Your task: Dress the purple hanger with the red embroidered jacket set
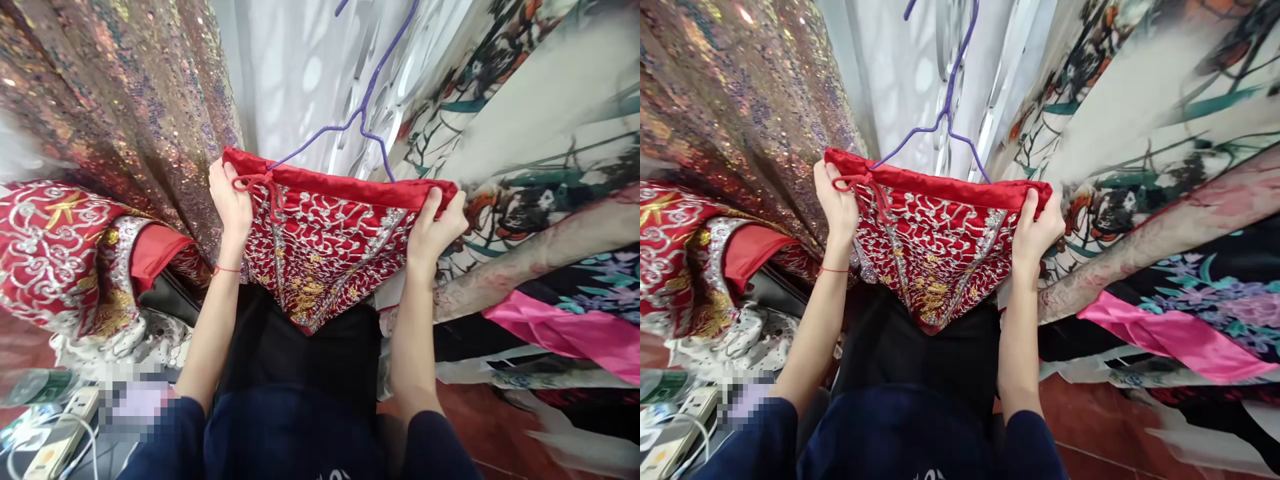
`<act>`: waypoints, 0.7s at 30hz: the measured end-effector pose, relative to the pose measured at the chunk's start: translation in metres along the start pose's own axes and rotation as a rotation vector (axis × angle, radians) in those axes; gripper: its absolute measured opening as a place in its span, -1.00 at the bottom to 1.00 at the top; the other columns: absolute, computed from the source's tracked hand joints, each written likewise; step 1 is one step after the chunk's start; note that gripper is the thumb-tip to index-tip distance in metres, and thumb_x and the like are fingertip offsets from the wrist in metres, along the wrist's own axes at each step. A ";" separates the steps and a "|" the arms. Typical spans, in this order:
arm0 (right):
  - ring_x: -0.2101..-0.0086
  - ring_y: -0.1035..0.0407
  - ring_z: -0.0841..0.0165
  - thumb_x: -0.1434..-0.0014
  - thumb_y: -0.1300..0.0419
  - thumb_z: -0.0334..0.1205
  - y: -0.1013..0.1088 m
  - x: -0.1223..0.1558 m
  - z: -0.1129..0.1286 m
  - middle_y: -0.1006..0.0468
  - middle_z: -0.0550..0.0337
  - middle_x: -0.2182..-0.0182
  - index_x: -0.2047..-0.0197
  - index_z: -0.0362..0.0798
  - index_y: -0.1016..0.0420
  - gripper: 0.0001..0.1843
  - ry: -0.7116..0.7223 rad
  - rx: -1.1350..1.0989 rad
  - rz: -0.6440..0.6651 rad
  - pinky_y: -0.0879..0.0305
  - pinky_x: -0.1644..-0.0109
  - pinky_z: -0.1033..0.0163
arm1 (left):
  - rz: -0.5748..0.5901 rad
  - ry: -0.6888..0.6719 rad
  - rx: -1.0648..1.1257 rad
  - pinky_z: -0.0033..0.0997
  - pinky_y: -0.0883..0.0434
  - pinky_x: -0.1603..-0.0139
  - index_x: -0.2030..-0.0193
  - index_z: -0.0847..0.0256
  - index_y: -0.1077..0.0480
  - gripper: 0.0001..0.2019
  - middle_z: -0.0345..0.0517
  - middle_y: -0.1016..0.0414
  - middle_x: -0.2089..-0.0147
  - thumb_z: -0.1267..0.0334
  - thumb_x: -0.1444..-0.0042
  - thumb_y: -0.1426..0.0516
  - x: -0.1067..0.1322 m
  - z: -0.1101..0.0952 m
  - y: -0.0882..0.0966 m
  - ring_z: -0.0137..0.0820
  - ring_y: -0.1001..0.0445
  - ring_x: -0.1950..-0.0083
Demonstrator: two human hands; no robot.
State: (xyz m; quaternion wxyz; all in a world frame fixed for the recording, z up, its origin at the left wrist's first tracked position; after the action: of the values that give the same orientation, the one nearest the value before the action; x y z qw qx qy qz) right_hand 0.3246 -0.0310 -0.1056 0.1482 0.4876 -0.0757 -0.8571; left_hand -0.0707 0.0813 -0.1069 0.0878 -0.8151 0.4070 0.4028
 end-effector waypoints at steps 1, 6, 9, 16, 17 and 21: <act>0.26 -0.44 0.03 -0.37 0.28 0.32 -0.002 0.001 0.001 -0.49 -0.10 0.34 0.19 -0.06 -0.42 -0.31 0.016 0.011 -0.012 -0.35 0.11 -0.11 | 0.025 -0.008 -0.021 -0.08 -0.29 -0.34 -0.19 0.22 -0.33 -0.40 0.06 -0.42 -0.22 -0.18 -0.42 0.25 0.006 -0.002 0.001 -0.20 -0.35 -0.33; -0.19 -0.23 -0.15 -0.38 0.12 0.19 0.023 0.019 0.032 -0.36 -0.41 -0.17 -0.24 -0.14 -0.30 -0.35 0.086 0.050 -0.204 -0.07 -0.25 -0.32 | 0.331 -0.007 -0.111 0.09 0.09 -0.55 -0.49 0.36 0.08 -0.17 0.32 0.17 -0.58 -0.20 -0.30 -0.01 0.055 -0.003 0.008 -0.01 0.27 -0.61; -0.30 -0.08 -0.19 -0.32 -0.05 0.13 0.043 0.037 0.066 -0.24 -0.40 -0.27 -0.29 -0.13 -0.28 -0.37 0.155 -0.014 -0.306 0.08 -0.33 -0.36 | 0.511 -0.018 -0.089 0.08 0.05 -0.55 -0.47 0.45 0.08 -0.18 0.45 0.17 -0.56 -0.09 -0.28 -0.06 0.089 -0.006 0.025 -0.01 0.17 -0.60; 0.17 -0.41 0.12 -0.31 0.05 -0.18 0.010 0.093 0.193 -0.47 0.05 0.34 0.28 0.08 -0.52 -0.69 0.604 -0.386 0.225 -0.31 -0.03 -0.19 | 0.716 0.030 -0.004 -0.23 -0.48 -0.11 0.03 0.16 -0.48 -0.69 0.00 -0.62 0.02 0.06 -0.33 -0.02 0.120 -0.026 0.123 -0.26 -0.59 0.03; 0.18 -0.40 0.14 -0.30 0.04 -0.21 0.004 0.105 0.219 -0.49 0.06 0.33 0.28 0.08 -0.53 -0.70 0.681 -0.402 0.347 -0.33 -0.01 -0.15 | 0.725 0.079 -0.008 -0.26 -0.49 -0.05 0.07 0.15 -0.50 -0.70 -0.03 -0.64 0.07 0.05 -0.32 -0.03 0.119 -0.022 0.138 -0.27 -0.60 0.09; 0.02 -0.39 0.14 -0.29 0.00 -0.34 0.002 0.156 0.329 -0.56 0.03 0.07 0.04 0.05 -0.54 -0.68 1.017 -0.444 0.625 -0.33 -0.05 -0.07 | 0.769 0.289 0.047 -0.23 -0.50 -0.02 0.16 0.15 -0.51 -0.67 -0.03 -0.66 0.16 -0.03 -0.26 -0.06 0.116 0.006 0.170 -0.21 -0.62 0.12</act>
State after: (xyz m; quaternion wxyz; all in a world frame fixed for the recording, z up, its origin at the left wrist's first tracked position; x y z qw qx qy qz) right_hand -0.0327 -0.0893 -0.0628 0.5064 0.7461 0.0449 -0.4298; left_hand -0.1587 -0.0955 -0.1640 -0.1086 -0.6494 0.6993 0.2784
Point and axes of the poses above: each hand's wrist, its own x-axis away from the middle knuckle, its own y-axis out of the back of the hand, z = x × y, the point moved 7 cm from there along -x, towards the middle knuckle
